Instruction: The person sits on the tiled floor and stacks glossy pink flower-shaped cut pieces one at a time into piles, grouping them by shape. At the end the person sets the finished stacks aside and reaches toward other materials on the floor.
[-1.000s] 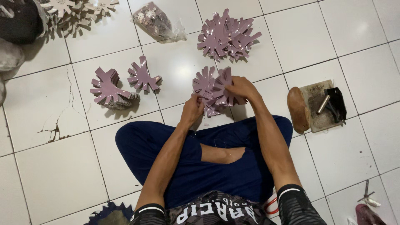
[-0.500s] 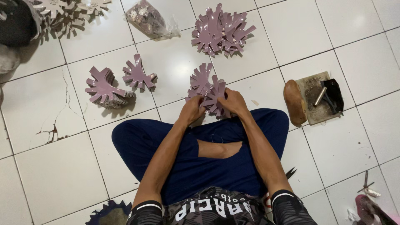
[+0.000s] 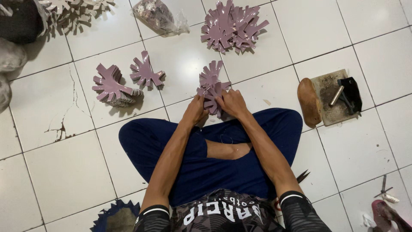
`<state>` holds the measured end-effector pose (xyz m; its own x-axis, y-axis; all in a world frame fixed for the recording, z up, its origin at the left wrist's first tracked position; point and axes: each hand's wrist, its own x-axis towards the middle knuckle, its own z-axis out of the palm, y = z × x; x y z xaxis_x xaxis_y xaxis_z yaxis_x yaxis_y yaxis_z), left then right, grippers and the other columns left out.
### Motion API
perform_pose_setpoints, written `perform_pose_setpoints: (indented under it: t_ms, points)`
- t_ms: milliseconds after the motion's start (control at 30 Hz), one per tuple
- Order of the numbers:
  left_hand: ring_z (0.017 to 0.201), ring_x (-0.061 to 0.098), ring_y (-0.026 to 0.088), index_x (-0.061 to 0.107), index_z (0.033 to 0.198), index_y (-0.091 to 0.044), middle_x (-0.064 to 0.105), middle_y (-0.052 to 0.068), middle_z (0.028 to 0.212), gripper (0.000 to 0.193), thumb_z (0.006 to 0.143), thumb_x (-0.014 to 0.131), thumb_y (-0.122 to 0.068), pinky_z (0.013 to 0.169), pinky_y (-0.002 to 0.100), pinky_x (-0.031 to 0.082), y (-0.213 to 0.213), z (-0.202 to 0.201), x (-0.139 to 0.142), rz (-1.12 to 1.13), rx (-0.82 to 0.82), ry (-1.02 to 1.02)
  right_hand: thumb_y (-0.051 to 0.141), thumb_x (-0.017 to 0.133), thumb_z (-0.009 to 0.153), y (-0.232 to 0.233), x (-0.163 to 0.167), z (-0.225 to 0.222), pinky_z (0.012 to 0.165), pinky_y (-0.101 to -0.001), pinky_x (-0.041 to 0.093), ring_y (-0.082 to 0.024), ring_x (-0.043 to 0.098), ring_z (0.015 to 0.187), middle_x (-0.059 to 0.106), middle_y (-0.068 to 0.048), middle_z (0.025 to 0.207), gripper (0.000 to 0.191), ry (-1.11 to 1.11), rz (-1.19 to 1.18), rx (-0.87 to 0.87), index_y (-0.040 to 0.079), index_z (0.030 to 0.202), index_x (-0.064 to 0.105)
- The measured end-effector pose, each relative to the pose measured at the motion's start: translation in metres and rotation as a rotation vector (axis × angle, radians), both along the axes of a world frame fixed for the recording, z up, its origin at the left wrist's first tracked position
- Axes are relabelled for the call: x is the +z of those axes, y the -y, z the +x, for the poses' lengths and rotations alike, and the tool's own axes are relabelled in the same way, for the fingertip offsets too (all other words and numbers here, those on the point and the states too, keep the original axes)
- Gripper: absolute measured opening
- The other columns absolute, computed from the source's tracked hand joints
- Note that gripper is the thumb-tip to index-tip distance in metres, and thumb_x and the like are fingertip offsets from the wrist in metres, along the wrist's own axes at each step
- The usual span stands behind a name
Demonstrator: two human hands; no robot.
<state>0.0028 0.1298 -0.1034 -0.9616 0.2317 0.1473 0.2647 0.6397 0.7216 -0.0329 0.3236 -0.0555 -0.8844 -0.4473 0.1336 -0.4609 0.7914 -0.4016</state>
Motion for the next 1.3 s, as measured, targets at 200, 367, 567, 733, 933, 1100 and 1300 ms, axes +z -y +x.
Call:
perform_pose_setpoints:
  t_ms: [200,367,567,733,933,1100,1300]
  points:
    - [0.096,0.064,0.047,0.059,0.116,0.006,0.064,0.026,0.11,0.041,0.085,0.074,-0.016,0.083,0.052,0.053,-0.006,-0.002,0.003,-0.092,-0.014,0.092,0.038,0.063,0.099,-0.008,0.004,0.003,0.078,-0.0553,0.051,-0.045,0.067,0.084,0.071,-0.023,0.085,0.039,0.127,-0.137,0.014,-0.001,0.102,0.069]
    - [0.093,0.065,0.045,0.064,0.104,0.003,0.067,0.024,0.1,0.041,0.077,0.078,-0.024,0.079,0.052,0.053,-0.006,0.002,0.01,-0.111,-0.103,-0.005,0.046,0.061,0.098,-0.014,0.002,0.01,0.076,-0.053,0.053,-0.048,0.068,0.089,0.071,-0.028,0.095,0.057,0.369,-0.181,-0.006,-0.003,0.127,0.055]
    - [0.09,0.066,0.043,0.065,0.098,0.002,0.068,0.024,0.094,0.034,0.081,0.076,-0.025,0.079,0.052,0.053,-0.006,0.003,0.007,-0.198,-0.163,-0.004,0.054,0.059,0.098,-0.015,0.0,0.014,0.075,-0.0508,0.055,-0.046,0.07,0.087,0.072,-0.028,0.092,0.068,0.399,-0.068,-0.013,-0.006,0.128,0.051]
    - [0.087,0.066,0.043,0.065,0.102,0.003,0.068,0.025,0.089,0.034,0.083,0.075,-0.023,0.079,0.051,0.052,-0.007,0.005,-0.002,-0.205,-0.261,-0.036,0.055,0.055,0.101,-0.017,-0.001,0.017,0.072,-0.0496,0.055,-0.045,0.071,0.085,0.073,-0.027,0.09,0.068,0.432,0.008,-0.041,-0.007,0.127,0.053]
    - [0.091,0.067,0.04,0.062,0.098,0.001,0.07,0.021,0.093,0.036,0.084,0.077,-0.029,0.082,0.05,0.053,-0.006,0.004,0.004,-0.267,-0.243,0.01,0.053,0.062,0.093,-0.021,-0.003,0.022,0.075,-0.0461,0.055,-0.04,0.072,0.087,0.075,-0.024,0.094,0.064,0.437,-0.225,-0.043,-0.003,0.125,0.061]
    - [0.093,0.068,0.036,0.058,0.127,0.002,0.067,0.02,0.105,0.048,0.087,0.072,-0.021,0.08,0.045,0.055,0.004,0.004,0.014,0.206,0.166,-0.013,0.052,0.062,0.095,-0.032,0.009,-0.01,0.074,-0.035,0.057,-0.024,0.07,0.08,0.074,-0.013,0.094,0.056,0.641,-0.546,-0.25,0.003,0.121,0.067]
    - [0.109,0.059,0.043,0.057,0.13,-0.002,0.06,0.024,0.118,0.055,0.08,0.076,-0.015,0.091,0.048,0.051,0.007,-0.005,0.006,0.064,0.349,0.053,0.045,0.065,0.096,-0.008,0.03,-0.085,0.074,-0.036,0.052,-0.02,0.065,0.082,0.071,-0.007,0.09,0.047,0.685,-0.49,-0.159,0.001,0.112,0.069]
